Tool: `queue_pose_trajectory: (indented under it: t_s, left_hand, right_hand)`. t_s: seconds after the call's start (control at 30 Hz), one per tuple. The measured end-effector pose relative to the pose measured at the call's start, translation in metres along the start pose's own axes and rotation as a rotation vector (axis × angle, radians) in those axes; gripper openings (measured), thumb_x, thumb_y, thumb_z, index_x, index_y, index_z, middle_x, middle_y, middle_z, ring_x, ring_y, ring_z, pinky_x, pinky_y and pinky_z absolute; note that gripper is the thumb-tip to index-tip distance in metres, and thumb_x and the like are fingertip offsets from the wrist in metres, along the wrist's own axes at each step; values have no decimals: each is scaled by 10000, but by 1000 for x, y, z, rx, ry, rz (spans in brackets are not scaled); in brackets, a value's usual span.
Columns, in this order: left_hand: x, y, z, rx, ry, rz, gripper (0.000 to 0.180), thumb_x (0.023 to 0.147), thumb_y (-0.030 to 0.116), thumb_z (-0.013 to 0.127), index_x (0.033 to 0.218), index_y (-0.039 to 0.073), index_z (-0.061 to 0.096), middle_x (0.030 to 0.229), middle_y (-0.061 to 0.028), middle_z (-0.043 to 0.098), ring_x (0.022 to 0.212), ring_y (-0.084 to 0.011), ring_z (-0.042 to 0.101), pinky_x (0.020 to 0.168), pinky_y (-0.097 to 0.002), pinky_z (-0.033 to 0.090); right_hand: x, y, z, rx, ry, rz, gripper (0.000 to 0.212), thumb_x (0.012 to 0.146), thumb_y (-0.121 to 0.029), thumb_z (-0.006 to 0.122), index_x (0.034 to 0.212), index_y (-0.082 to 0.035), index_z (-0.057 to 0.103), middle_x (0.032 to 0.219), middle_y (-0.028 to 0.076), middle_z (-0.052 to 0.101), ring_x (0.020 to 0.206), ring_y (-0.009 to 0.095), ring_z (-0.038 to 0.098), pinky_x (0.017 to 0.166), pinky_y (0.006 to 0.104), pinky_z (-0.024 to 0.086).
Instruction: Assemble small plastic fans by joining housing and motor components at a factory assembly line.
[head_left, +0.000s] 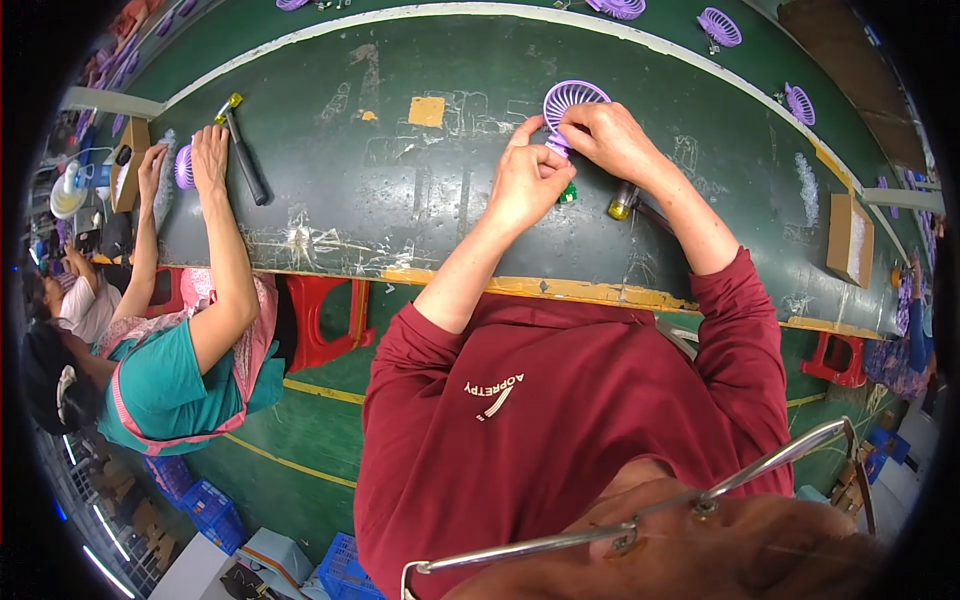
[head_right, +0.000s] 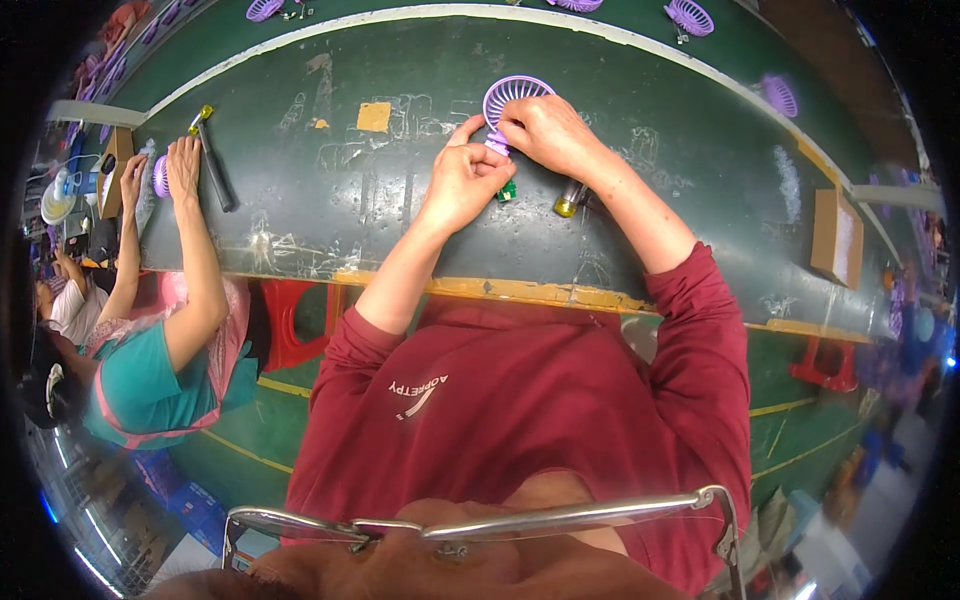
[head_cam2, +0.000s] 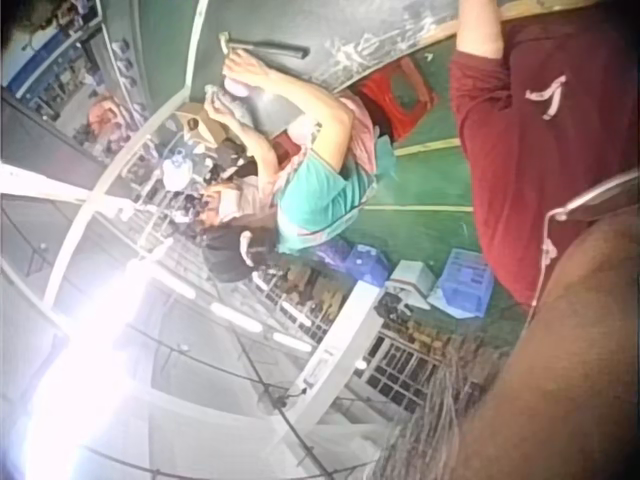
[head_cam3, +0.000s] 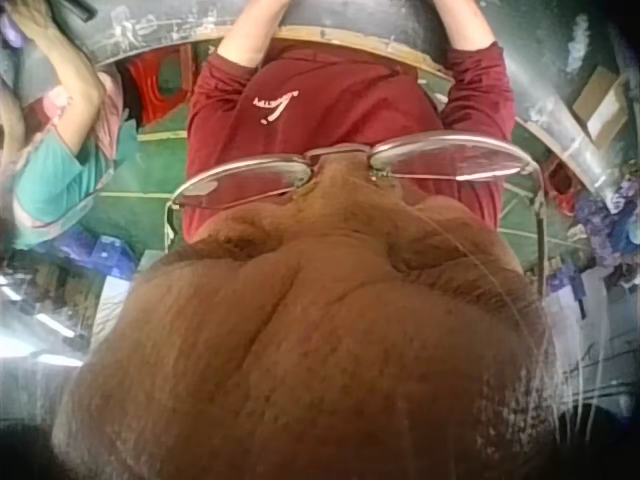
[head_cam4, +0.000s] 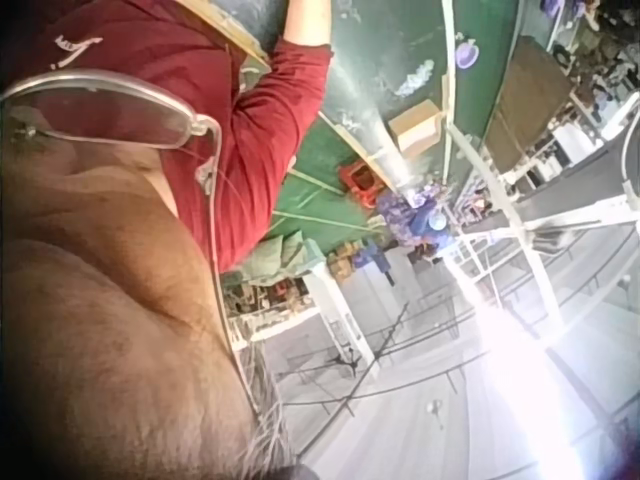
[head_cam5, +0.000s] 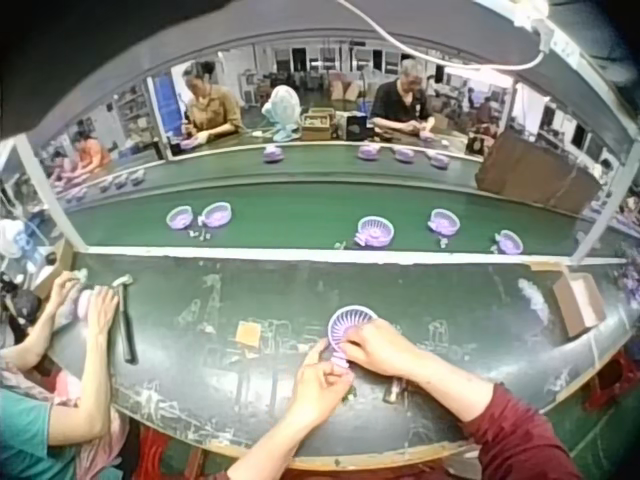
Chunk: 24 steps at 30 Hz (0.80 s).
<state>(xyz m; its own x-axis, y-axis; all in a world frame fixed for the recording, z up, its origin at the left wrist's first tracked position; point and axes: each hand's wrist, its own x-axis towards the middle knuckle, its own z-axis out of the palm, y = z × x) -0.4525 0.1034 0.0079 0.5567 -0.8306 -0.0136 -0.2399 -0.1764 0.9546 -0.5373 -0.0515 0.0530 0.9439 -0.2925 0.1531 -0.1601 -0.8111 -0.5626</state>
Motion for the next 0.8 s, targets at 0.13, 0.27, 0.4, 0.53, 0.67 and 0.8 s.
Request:
queue_pose_trajectory:
  t_s: [0.13, 0.27, 0.4, 0.53, 0.67, 0.8]
  left_hand:
    - [-5, 4, 6, 122, 44, 80, 111, 783, 57, 756, 849, -31, 742, 1307, -276, 592, 871, -134, 720, 804, -290, 551]
    - [5, -15, 0, -80, -13, 29, 98, 823, 35, 730, 881, -43, 731, 1214, -240, 653, 985, -108, 687, 832, -282, 530]
    - [7, -18, -9, -217, -40, -25, 99, 849, 26, 712, 911, -50, 724, 1211, -214, 659, 997, -97, 674, 817, -265, 523]
    - [2, -4, -20, 34, -53, -15, 137, 843, 37, 707, 961, -27, 737, 1385, -217, 549, 861, -96, 692, 752, -264, 537]
    - [-4, 6, -19, 134, -21, 6, 167, 838, 38, 681, 987, 2, 747, 1450, -202, 490, 769, -121, 691, 723, -276, 547]
    - [-5, 1, -16, 243, 32, 113, 192, 826, 24, 643, 985, 9, 749, 1450, -188, 492, 735, -148, 688, 724, -289, 551]
  right_hand:
    - [-2, 2, 1, -13, -11, -2, 179, 855, -174, 611, 827, -18, 694, 752, 204, 650, 712, 402, 636, 651, 466, 499]
    - [-2, 3, 2, 21, 1, -8, 181, 860, -178, 614, 843, -16, 692, 770, 204, 653, 729, 402, 635, 660, 463, 498]
    - [-2, 3, 0, 22, -12, -5, 184, 865, -178, 614, 855, -11, 690, 790, 203, 658, 743, 400, 637, 666, 460, 499]
    - [-4, 5, 0, 25, -14, -24, 190, 871, -179, 614, 854, -4, 685, 802, 198, 664, 749, 398, 639, 670, 458, 503]
    - [-5, 4, 0, 23, -12, -42, 194, 875, -183, 618, 853, -2, 683, 806, 196, 667, 751, 396, 642, 673, 458, 506]
    - [-5, 8, 0, 15, -38, -78, 176, 887, -166, 647, 902, 4, 689, 783, 193, 658, 718, 375, 633, 665, 424, 502]
